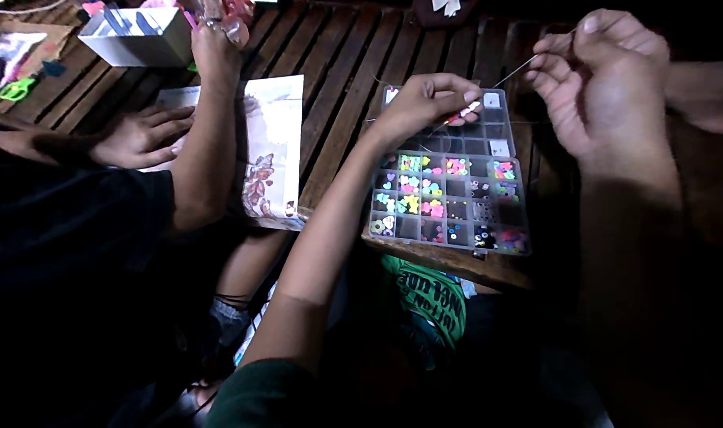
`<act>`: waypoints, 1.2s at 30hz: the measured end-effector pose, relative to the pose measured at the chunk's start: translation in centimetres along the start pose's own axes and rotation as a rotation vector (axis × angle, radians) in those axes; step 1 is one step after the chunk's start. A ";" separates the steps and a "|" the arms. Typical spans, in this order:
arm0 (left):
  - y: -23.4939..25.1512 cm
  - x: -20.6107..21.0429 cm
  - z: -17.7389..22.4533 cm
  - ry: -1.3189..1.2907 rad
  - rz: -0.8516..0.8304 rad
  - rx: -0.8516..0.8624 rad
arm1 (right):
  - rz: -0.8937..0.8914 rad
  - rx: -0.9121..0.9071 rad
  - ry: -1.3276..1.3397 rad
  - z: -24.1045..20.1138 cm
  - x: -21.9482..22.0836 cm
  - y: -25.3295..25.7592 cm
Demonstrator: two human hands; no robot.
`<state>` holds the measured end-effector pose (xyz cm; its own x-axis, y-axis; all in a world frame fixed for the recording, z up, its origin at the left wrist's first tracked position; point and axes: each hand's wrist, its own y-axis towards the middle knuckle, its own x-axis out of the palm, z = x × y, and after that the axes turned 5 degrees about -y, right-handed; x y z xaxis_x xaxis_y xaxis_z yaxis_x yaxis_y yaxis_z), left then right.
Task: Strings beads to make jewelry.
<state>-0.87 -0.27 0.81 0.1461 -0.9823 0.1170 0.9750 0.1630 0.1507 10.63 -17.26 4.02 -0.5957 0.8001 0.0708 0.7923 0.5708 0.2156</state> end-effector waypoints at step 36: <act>-1.4 -5.5 1.6 0.385 0.344 0.133 | -0.193 -0.075 -0.473 1.9 2.3 -0.8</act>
<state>-3.31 5.10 1.56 0.5289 -0.8287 -0.1830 0.8340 0.4675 0.2929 8.86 -15.47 2.13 -0.5917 0.6874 -0.4212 0.6520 0.7153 0.2514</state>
